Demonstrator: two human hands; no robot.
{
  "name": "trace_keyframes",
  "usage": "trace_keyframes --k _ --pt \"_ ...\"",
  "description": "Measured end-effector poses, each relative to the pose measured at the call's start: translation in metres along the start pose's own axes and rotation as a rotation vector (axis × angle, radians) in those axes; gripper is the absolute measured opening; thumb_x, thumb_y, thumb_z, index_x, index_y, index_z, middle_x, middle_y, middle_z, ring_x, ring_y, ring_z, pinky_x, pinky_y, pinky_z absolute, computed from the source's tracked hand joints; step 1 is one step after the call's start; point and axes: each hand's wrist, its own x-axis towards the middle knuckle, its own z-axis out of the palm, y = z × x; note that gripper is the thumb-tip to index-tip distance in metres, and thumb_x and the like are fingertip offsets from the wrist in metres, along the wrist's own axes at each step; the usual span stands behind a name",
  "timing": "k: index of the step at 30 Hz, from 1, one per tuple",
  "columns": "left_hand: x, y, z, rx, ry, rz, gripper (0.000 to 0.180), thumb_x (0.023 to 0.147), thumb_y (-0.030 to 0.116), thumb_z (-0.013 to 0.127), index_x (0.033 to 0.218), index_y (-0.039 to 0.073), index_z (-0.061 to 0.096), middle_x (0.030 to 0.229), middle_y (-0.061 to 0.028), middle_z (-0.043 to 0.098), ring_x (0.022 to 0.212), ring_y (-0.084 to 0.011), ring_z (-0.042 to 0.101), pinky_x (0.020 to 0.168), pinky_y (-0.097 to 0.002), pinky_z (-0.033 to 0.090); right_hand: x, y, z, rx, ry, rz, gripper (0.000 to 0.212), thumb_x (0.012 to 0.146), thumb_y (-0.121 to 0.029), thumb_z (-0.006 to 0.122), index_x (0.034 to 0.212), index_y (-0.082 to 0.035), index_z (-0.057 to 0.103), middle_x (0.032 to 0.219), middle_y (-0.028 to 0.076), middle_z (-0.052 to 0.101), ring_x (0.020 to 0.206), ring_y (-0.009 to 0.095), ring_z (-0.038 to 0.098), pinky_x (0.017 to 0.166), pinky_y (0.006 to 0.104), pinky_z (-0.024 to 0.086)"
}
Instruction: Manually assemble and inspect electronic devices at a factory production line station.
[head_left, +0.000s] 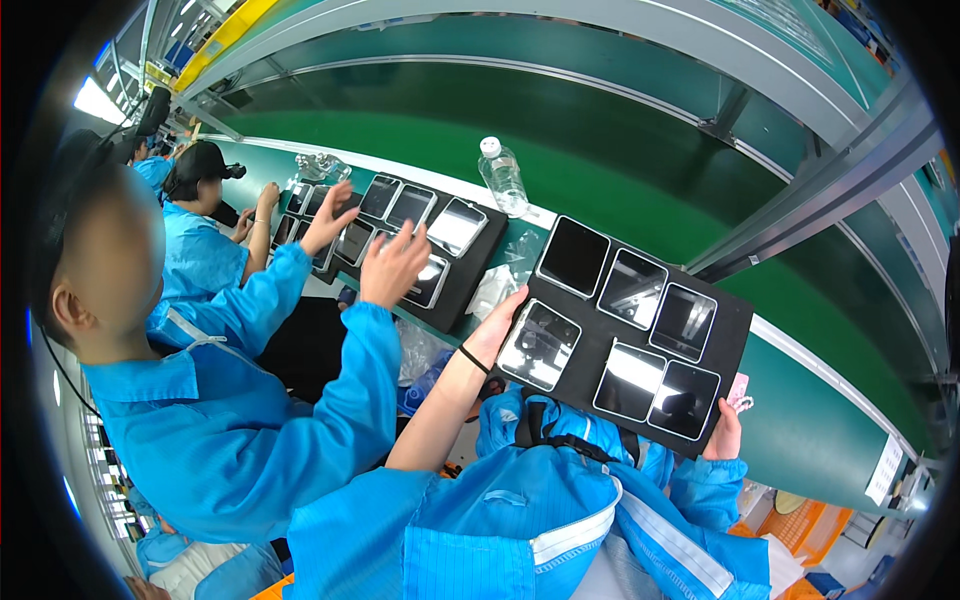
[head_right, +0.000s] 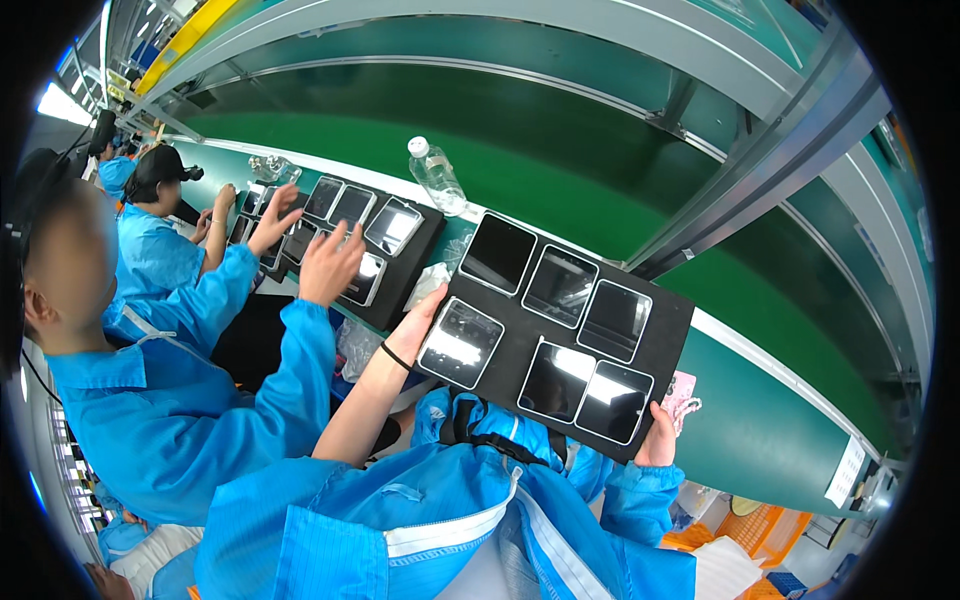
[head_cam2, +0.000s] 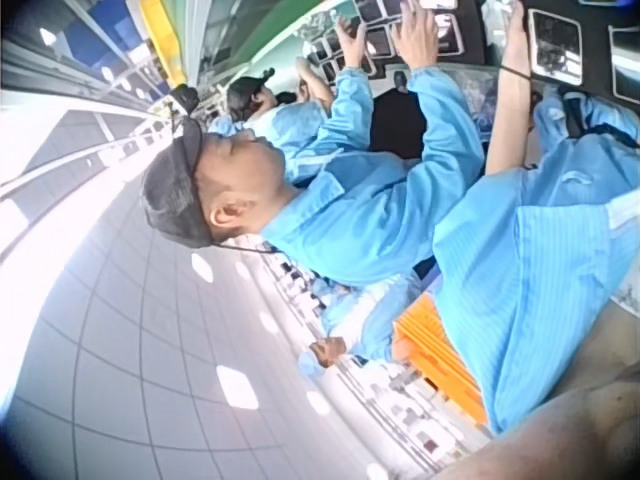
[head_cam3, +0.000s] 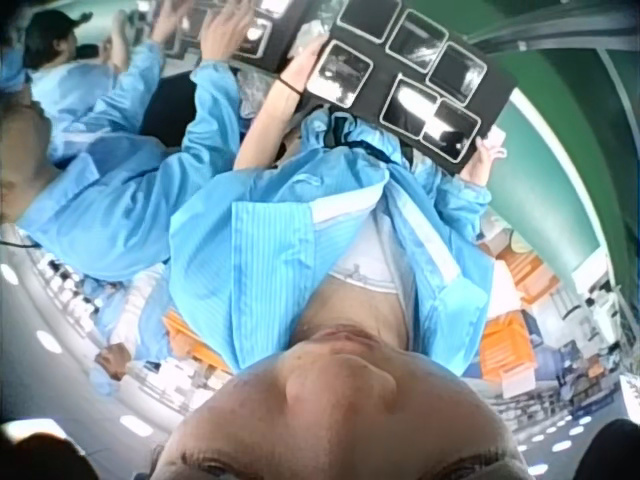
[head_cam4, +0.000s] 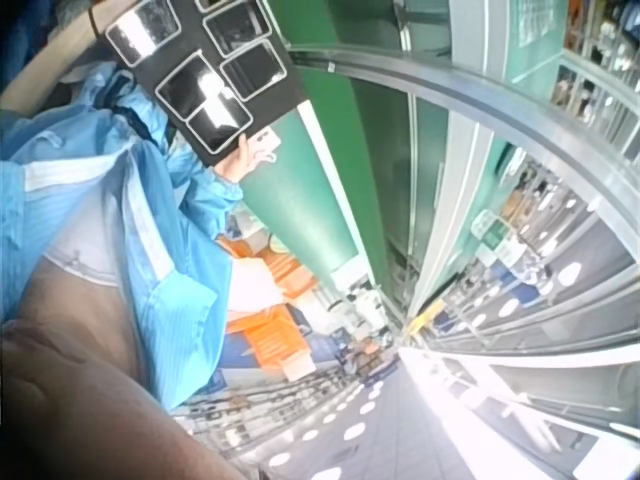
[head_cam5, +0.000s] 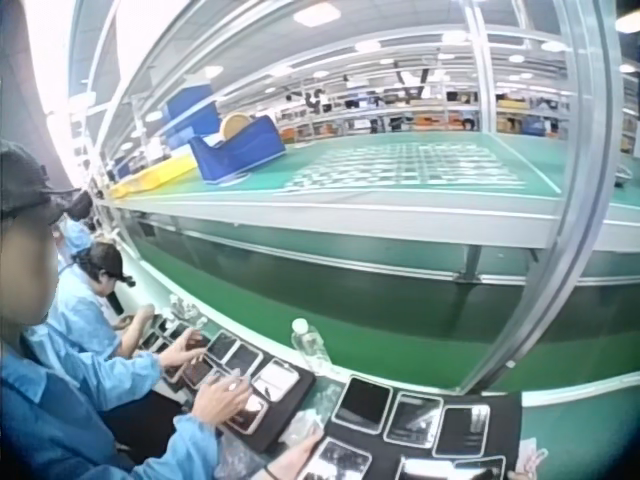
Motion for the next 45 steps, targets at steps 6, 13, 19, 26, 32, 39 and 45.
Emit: trace_keyframes --k 6,13,19,26,32,39,45 --pt "0.001 -0.003 -0.001 -0.055 -0.022 0.039 0.04 0.097 0.037 0.049 0.118 0.005 0.059 0.106 -0.0091 0.068 0.091 -0.0201 0.067 0.079 -0.0324 0.055 -0.002 -0.002 0.005 -0.046 0.011 -0.025 0.041 0.089 -0.017 0.051 0.127 0.001 0.05 0.114 0.018 0.063 0.101 0.033 0.063 0.089 0.0443 0.052" --pt "0.011 -0.008 -0.041 -0.188 -0.157 0.018 0.046 0.097 0.038 0.048 0.127 0.004 0.053 0.115 -0.0121 0.064 0.1 -0.0249 0.064 0.089 -0.0375 0.05 0.008 0.009 -0.015 -0.068 0.056 0.023 0.036 0.095 -0.018 0.048 0.126 -0.001 0.05 0.113 0.015 0.064 0.101 0.03 0.064 0.089 0.0417 0.053" --pt "0.002 -0.005 -0.02 -0.119 -0.105 -0.018 0.038 0.097 0.033 0.049 0.116 0.002 0.059 0.104 -0.0122 0.068 0.09 -0.0239 0.067 0.08 -0.0366 0.055 0.015 0.019 -0.043 0.051 0.04 0.077 0.048 0.097 -0.01 0.044 0.143 -0.01 0.03 0.132 0.013 0.051 0.114 0.028 0.057 0.093 0.0413 0.05" --pt "-0.003 0.004 -0.012 -0.096 -0.076 -0.028 0.032 0.098 0.029 0.049 0.112 0.002 0.06 0.1 -0.0119 0.068 0.087 -0.0229 0.068 0.077 -0.0353 0.056 0.008 0.01 -0.022 0.027 0.022 -0.021 0.035 0.098 -0.018 0.044 0.128 -0.002 0.05 0.117 0.015 0.062 0.106 0.029 0.062 0.089 0.0407 0.053" --pt "-0.015 0.017 -0.011 -0.1 -0.171 0.0 0.031 0.098 0.027 0.048 0.116 0.003 0.058 0.104 -0.0118 0.068 0.091 -0.0226 0.067 0.079 -0.0353 0.055 0.003 -0.003 0.011 0.011 -0.032 -0.046 0.037 0.098 -0.013 0.044 0.134 -0.005 0.044 0.121 0.014 0.059 0.107 0.028 0.062 0.09 0.0414 0.053" --pt "-0.03 0.034 -0.025 -0.122 -0.283 0.13 0.037 0.1 0.022 0.044 0.135 0.01 0.046 0.124 -0.0094 0.059 0.11 -0.0215 0.06 0.094 -0.035 0.048 0.011 -0.007 0.039 -0.014 -0.164 0.066 0.048 0.098 -0.013 0.044 0.144 -0.006 0.03 0.135 0.013 0.049 0.12 0.026 0.053 0.1 0.0379 0.045" --pt "-0.046 0.048 -0.033 -0.076 -0.318 0.227 0.045 0.101 0.021 0.041 0.143 0.009 0.036 0.132 -0.009 0.053 0.115 -0.0207 0.057 0.097 -0.0343 0.046 0.025 -0.002 0.061 -0.024 -0.233 0.111 0.05 0.097 -0.011 0.045 0.144 -0.006 0.03 0.136 0.011 0.048 0.121 0.026 0.051 0.102 0.0368 0.043"
